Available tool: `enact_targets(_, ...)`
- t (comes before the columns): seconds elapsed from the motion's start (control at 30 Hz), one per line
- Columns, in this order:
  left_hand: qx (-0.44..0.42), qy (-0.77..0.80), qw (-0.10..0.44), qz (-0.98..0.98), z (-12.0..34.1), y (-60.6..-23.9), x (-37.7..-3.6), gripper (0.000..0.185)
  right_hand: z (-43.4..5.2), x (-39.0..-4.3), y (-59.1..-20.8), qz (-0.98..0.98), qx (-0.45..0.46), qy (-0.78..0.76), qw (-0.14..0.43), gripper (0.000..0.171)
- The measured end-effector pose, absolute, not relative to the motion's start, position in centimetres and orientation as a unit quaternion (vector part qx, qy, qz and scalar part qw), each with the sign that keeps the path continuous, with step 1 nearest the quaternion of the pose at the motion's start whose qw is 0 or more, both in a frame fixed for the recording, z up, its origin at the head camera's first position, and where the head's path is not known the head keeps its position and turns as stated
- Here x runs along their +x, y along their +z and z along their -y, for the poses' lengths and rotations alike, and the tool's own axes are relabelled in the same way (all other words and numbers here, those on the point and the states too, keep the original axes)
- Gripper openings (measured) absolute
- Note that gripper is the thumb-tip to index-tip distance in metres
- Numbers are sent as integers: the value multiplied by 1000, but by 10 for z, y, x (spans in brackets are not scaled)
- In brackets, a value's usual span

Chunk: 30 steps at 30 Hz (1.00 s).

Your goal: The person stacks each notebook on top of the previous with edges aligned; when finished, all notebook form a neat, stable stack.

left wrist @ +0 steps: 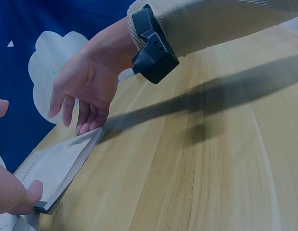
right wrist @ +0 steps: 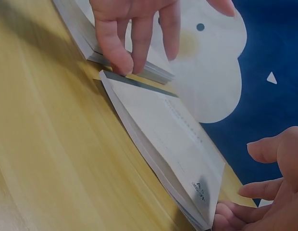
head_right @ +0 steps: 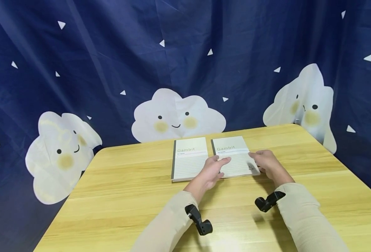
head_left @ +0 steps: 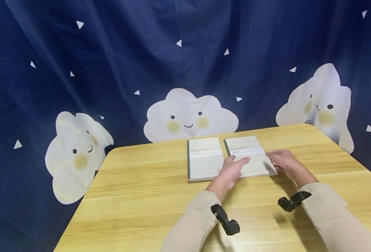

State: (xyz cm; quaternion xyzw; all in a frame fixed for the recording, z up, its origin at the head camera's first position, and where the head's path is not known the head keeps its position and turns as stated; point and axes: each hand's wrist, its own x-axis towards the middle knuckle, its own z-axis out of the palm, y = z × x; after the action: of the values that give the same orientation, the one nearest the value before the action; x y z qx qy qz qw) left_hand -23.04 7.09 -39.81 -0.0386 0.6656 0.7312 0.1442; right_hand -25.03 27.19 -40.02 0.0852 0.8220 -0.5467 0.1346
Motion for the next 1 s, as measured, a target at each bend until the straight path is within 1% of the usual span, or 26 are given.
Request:
enact_targets(0.33,-40,743,111,-658,-73,-400,-233,79,-276,-249,-399,-791,86,-592,130,64)
enact_targets(0.53,-40,749,103,-653,-71,-400,-235,73,-278,-249,-399,-787,90,-597,126,64)
enact_targets(0.7,-44,747,102,-655,-69,-401,-237,62,-279,-249,-400,-786,92,-598,126,63)
enact_targets(0.8,-42,745,101,-658,-68,-401,-237,44,-279,-249,-399,-785,96,-598,128,63)
enact_targets(0.9,-34,749,100,-654,-68,-400,-238,37,-279,-249,-400,-785,98,-598,129,62)
enact_targets(0.93,-32,751,99,-652,-68,-400,-238,39,-279,-248,-400,-785,100,-598,128,61)
enact_targets(1.0,-30,755,97,-647,-67,-399,-238,48,-279,-248,-401,-783,101,-600,126,59)
